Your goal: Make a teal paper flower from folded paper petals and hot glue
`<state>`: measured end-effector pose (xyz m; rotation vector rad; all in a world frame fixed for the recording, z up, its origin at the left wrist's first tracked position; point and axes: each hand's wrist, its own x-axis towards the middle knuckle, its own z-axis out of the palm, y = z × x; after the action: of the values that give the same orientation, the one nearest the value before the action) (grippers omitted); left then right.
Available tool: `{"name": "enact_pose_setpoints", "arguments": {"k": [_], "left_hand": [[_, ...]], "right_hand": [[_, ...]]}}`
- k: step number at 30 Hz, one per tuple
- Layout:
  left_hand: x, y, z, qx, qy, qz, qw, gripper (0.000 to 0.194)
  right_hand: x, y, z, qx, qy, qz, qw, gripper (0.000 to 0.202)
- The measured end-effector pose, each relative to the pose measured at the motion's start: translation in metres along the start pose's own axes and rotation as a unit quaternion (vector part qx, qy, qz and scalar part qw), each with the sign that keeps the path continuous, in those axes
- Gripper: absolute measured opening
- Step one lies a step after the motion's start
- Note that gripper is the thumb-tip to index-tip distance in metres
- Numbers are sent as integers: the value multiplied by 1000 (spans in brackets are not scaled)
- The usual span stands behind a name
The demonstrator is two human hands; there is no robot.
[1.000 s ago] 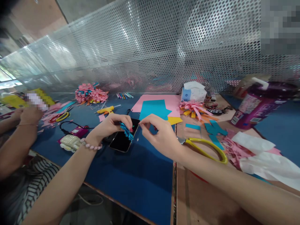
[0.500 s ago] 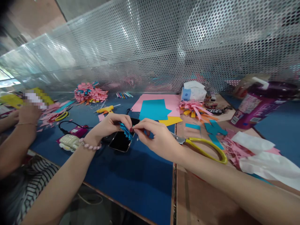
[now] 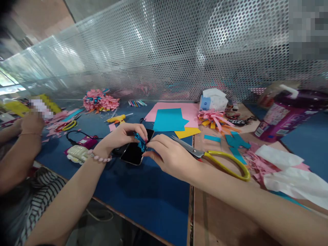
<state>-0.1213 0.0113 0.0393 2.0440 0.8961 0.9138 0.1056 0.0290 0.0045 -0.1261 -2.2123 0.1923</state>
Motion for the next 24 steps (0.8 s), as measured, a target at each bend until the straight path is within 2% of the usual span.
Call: {"name": "enact_pose_setpoints", "arguments": {"k": [4, 11, 16, 20, 24], "left_hand": [[0, 0, 0, 7, -1, 0, 1000, 5], [1, -1, 3, 36, -6, -30, 999, 7], [1, -2, 2, 44, -3, -34, 998, 7], [1, 0, -1, 40, 9, -31, 999, 7], [1, 1, -1, 31, 13, -36, 999, 8]], "right_hand": [[-2, 1, 2, -14, -6, 8, 1000, 13], [-2, 0, 3, -83, -41, 14, 996, 20], [-3, 3, 5, -67, -55, 36, 996, 23], [3, 3, -4, 61, -9, 127, 990, 16], [12, 0, -14, 181, 27, 253, 950, 17]]}}
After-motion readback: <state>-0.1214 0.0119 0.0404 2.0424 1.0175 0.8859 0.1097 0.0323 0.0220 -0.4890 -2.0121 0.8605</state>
